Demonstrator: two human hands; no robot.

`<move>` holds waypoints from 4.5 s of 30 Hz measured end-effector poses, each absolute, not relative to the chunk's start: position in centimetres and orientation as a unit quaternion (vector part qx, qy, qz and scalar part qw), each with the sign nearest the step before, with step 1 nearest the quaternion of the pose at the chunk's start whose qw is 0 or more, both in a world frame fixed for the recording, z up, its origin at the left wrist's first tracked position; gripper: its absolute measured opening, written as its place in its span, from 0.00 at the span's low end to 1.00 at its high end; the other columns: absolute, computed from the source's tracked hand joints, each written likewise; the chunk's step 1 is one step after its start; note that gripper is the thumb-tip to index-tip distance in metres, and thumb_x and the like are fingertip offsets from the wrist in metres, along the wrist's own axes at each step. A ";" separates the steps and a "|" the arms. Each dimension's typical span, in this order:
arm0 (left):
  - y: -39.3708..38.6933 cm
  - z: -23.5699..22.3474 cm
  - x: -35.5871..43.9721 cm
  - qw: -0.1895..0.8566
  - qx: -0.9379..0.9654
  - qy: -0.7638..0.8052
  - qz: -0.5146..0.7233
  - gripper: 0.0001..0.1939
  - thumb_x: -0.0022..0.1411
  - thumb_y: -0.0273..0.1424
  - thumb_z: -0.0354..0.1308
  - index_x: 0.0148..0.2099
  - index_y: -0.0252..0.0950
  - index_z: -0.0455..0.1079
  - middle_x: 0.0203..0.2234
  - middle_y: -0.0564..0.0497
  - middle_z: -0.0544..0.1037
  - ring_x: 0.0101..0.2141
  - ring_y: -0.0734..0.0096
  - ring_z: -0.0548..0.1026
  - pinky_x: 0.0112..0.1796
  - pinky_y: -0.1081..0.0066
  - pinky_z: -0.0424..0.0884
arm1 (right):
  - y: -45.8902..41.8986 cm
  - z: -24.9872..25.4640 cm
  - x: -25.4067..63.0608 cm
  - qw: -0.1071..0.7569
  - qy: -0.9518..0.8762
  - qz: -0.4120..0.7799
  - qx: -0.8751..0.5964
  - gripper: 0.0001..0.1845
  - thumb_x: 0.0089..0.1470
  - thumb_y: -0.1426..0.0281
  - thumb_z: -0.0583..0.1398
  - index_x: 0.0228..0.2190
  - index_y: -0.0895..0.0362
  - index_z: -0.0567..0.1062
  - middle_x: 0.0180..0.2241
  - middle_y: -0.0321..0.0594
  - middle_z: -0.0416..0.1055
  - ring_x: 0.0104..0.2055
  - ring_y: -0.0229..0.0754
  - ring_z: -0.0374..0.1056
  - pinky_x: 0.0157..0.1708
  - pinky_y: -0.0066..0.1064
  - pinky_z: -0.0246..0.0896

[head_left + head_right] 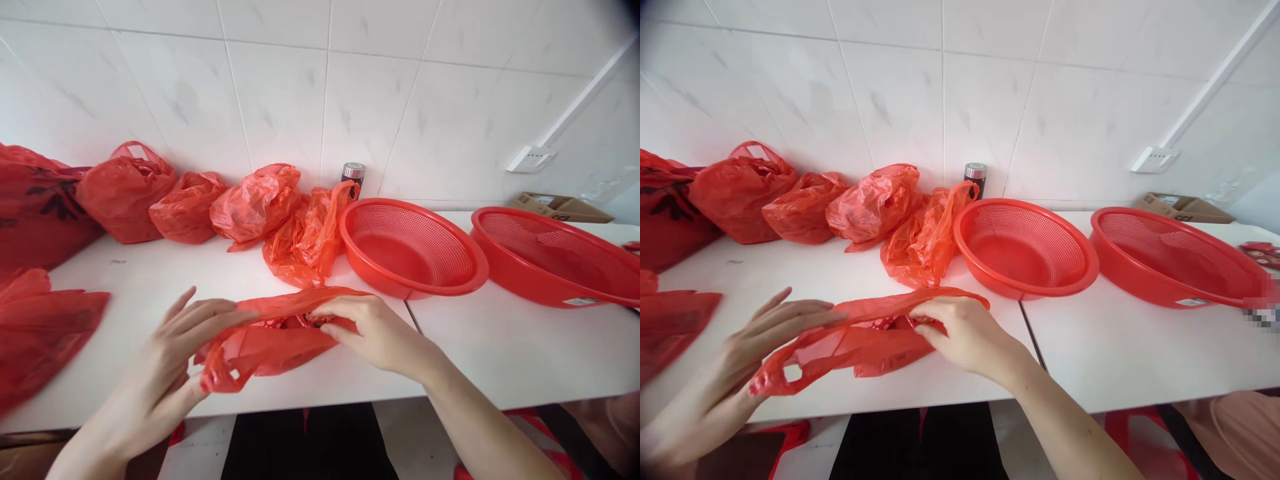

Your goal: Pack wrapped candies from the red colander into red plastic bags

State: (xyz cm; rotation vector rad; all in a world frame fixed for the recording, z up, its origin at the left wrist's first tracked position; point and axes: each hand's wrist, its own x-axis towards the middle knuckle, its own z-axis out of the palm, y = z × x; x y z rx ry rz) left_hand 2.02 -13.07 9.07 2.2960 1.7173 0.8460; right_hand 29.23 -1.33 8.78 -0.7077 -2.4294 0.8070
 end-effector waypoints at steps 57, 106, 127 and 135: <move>-0.8 2.8 3.2 0.529 0.606 0.501 0.319 0.11 0.64 0.40 0.56 0.40 0.38 0.73 0.32 0.52 0.76 0.34 0.69 0.72 0.37 0.72 0.67 | 4.7 2.6 22.7 0.367 -0.752 0.474 -0.273 0.19 0.64 0.63 0.52 0.23 0.55 0.56 0.23 0.30 0.54 0.26 0.33 0.52 0.28 0.26 0.50; -1.4 3.4 1.4 0.277 0.722 0.619 0.140 0.07 0.48 0.35 0.63 0.29 0.41 0.67 0.32 0.54 0.73 0.42 0.57 0.70 0.59 0.46 0.42 | 4.8 0.8 23.7 0.129 -0.871 0.315 -0.355 0.11 0.54 0.66 0.60 0.41 0.48 0.74 0.37 0.36 0.76 0.35 0.42 0.71 0.33 0.32 0.61; -0.8 3.0 1.0 0.225 0.698 0.650 0.199 0.17 0.54 0.44 0.59 0.24 0.40 0.61 0.31 0.50 0.72 0.37 0.58 0.70 0.43 0.57 0.67 | 4.5 2.5 23.3 0.274 -0.823 0.349 -0.354 0.11 0.63 0.65 0.53 0.35 0.51 0.75 0.35 0.36 0.75 0.37 0.40 0.70 0.38 0.31 0.62; -1.1 2.7 0.6 0.220 0.711 0.620 0.248 0.13 0.56 0.41 0.61 0.29 0.40 0.64 0.46 0.50 0.75 0.46 0.58 0.71 0.51 0.60 0.62 | 5.9 2.7 23.5 0.356 -0.634 0.605 -0.324 0.11 0.58 0.60 0.57 0.32 0.55 0.70 0.29 0.34 0.74 0.29 0.37 0.72 0.33 0.30 0.69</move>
